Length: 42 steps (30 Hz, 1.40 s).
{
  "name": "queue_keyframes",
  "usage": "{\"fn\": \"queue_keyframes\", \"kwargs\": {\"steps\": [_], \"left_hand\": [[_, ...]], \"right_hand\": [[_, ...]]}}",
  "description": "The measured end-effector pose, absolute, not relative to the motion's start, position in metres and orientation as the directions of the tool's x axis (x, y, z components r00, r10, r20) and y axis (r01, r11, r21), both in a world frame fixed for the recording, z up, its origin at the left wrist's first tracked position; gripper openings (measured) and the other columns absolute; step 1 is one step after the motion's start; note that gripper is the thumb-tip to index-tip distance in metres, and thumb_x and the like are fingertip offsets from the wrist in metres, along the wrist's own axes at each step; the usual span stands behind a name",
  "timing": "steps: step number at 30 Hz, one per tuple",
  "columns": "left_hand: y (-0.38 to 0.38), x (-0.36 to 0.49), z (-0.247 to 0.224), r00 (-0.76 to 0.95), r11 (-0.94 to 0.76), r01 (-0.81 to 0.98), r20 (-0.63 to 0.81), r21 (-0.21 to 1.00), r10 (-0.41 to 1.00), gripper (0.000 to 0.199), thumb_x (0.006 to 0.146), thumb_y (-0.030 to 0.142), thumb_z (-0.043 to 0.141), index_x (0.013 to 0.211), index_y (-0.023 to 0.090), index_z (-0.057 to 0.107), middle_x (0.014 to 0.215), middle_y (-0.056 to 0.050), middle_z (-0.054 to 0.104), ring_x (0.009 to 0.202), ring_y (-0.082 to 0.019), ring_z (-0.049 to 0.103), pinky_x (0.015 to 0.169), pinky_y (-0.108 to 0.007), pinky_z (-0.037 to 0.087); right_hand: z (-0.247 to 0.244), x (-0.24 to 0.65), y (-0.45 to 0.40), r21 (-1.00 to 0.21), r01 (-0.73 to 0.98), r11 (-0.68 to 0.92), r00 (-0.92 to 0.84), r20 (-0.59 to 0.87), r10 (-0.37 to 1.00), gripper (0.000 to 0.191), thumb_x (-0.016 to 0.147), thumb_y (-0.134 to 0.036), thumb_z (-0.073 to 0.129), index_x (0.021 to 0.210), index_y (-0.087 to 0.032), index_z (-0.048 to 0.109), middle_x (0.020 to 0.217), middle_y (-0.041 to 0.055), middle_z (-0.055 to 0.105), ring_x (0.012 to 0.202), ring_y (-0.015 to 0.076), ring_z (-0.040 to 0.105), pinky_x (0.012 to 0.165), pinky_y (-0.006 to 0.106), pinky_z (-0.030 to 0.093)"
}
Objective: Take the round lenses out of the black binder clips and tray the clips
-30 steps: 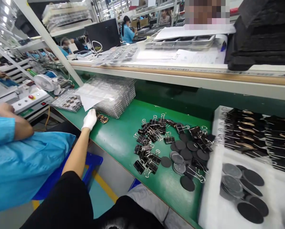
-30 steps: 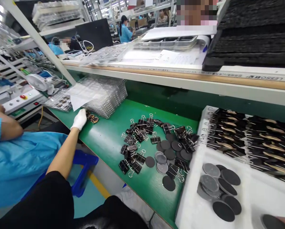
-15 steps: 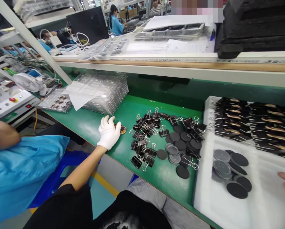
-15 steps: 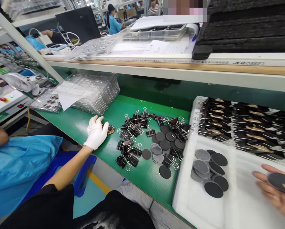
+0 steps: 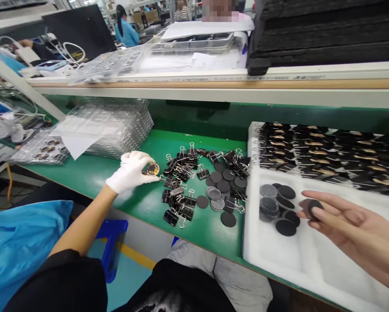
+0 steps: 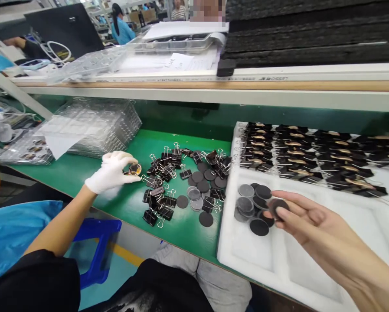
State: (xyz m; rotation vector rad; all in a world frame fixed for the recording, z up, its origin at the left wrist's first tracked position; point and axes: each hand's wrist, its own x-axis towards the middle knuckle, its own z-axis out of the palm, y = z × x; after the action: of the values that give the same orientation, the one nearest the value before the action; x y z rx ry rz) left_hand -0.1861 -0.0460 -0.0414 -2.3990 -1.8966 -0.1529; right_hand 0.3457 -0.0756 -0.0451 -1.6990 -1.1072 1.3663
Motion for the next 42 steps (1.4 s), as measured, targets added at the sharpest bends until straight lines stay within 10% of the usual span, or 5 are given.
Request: {"fn": "queue_keyframes", "kwargs": {"steps": [8, 12, 18, 28, 42], "left_hand": [[-0.040, -0.052, 0.023, 0.496, -0.517, 0.846, 0.165, 0.128, 0.853, 0.059, 0.084, 0.069, 0.071, 0.124, 0.026, 0.066, 0.109, -0.002, 0.078, 0.093, -0.024, 0.073, 0.091, -0.037, 0.050], [-0.031, 0.007, 0.024, 0.658, -0.652, 0.709, 0.080, 0.269, 0.748, 0.054, 0.085, 0.065, 0.074, 0.122, 0.028, 0.064, 0.099, 0.003, 0.078, 0.090, -0.023, 0.075, 0.083, -0.034, 0.052], [-0.013, 0.020, 0.002, 0.689, -0.708, 0.644, 0.183, 0.289, 0.702, 0.048, 0.094, 0.058, 0.067, 0.125, 0.022, 0.062, 0.106, -0.004, 0.078, 0.094, -0.025, 0.076, 0.085, -0.036, 0.052], [-0.002, 0.009, 0.013, 0.794, -0.812, 0.564, 0.172, 0.152, 0.583, 0.071, 0.094, 0.071, 0.059, 0.140, 0.017, 0.056, 0.104, -0.008, 0.076, 0.093, -0.026, 0.073, 0.079, -0.036, 0.049], [0.040, -0.020, -0.001, 0.614, -0.672, 0.722, -0.297, -0.164, 0.731, 0.032, 0.100, 0.044, 0.056, 0.087, 0.019, 0.071, 0.092, -0.008, 0.071, 0.075, -0.025, 0.067, 0.065, -0.034, 0.037]], "right_hand": [[-0.013, 0.248, -0.064, -0.999, 0.028, 0.043, -0.182, 0.037, 0.983, 0.024, 0.079, -0.046, 0.088, 0.101, -0.041, 0.081, 0.096, 0.0013, 0.082, 0.088, 0.0285, 0.080, 0.085, 0.053, 0.070], [-0.019, 0.232, -0.059, -0.767, 0.225, 0.600, -0.127, 0.588, 0.799, 0.038, 0.089, -0.020, 0.078, 0.107, -0.053, 0.079, 0.103, -0.0059, 0.082, 0.095, 0.0288, 0.079, 0.090, 0.058, 0.066], [-0.040, 0.246, -0.050, -0.528, 0.360, 0.769, -0.348, 0.689, 0.636, 0.059, 0.091, -0.008, 0.066, 0.130, -0.051, 0.072, 0.125, -0.0036, 0.078, 0.112, 0.0302, 0.076, 0.089, 0.056, 0.066], [-0.038, 0.240, -0.048, -0.913, -0.180, -0.365, -0.320, -0.297, 0.900, 0.037, 0.078, -0.040, 0.091, 0.109, -0.024, 0.080, 0.090, 0.0047, 0.080, 0.077, 0.0173, 0.074, 0.076, 0.032, 0.064], [-0.036, 0.254, -0.038, -0.839, -0.329, -0.434, -0.214, -0.381, 0.900, 0.029, 0.072, -0.038, 0.096, 0.091, -0.023, 0.081, 0.095, 0.0040, 0.080, 0.081, 0.0121, 0.072, 0.075, 0.021, 0.061]]}}
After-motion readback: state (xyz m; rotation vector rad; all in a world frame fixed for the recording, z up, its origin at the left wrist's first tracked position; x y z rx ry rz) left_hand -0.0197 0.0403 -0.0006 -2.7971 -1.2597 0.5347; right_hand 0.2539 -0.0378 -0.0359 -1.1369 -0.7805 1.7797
